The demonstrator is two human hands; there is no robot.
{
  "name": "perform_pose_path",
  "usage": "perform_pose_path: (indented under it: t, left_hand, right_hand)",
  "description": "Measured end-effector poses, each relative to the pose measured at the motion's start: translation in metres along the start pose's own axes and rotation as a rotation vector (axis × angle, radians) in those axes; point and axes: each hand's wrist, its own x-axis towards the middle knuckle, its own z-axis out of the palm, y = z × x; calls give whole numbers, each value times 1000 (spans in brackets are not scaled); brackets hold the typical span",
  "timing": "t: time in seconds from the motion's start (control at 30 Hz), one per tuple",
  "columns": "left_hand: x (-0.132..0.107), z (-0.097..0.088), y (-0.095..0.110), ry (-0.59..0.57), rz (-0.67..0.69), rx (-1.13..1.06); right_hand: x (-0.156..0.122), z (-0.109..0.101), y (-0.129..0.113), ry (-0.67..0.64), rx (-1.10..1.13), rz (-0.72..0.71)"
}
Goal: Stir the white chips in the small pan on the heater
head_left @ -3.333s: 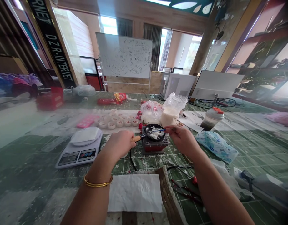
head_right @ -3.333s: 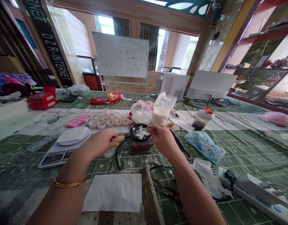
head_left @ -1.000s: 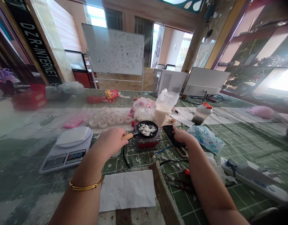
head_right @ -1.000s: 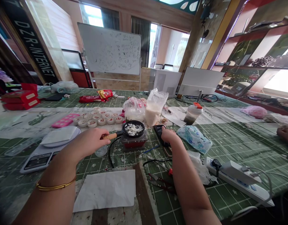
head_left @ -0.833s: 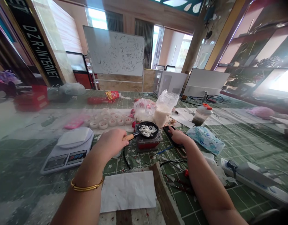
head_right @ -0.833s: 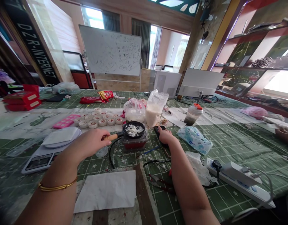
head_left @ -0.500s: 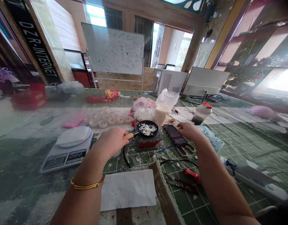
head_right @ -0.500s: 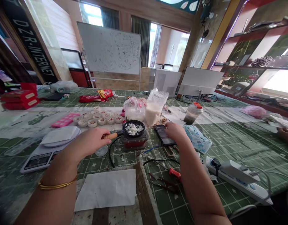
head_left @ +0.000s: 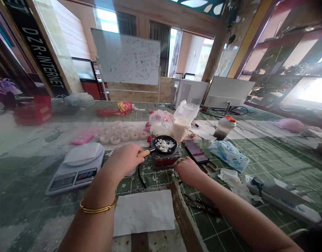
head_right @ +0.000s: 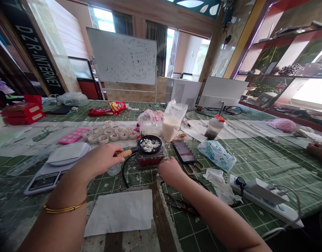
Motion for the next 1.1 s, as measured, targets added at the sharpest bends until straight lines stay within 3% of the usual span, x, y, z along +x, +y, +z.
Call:
perform_pose_path:
  t: [0.27,0.33,0.43,0.53,0.6,0.67,0.73,0.8,0.87,1.0,1.1]
  left_hand:
    - [3,3,-3,14,15,-9]
    - [2,4,-3,12,10,-15]
    - [3,4,-4,7,15,-18]
    - [4,4,-4,2,10,6]
    - [4,3,-3,-1,6,26]
    - [3,3,-1,-1,13,37]
    - [2,3,0,6,21,31]
    - [1,3,-1,12,17,16]
    - [2,4,-2,17,8,5]
    - [3,6,-4,25,-8,-6]
    - [3,6,-3,31,-7,-9]
  right_hand:
    - [9,8,4,28,-30,-37]
    - [4,2,2,43,-33,-40]
    - [-15,-25,4,115,-5,-26]
    - [-36,-62,15,271,114,-5]
    - [-38,-79,26,502,296,92]
    - [-28,-86,35,733,492,186]
    - [-10,-83,41,834,738,187]
    - [9,-76,44,827,917,166]
    - [22,-69,46,792,952,217]
    - [22,-64,49,768,751,373]
    - [13,-64,47,739,627,359]
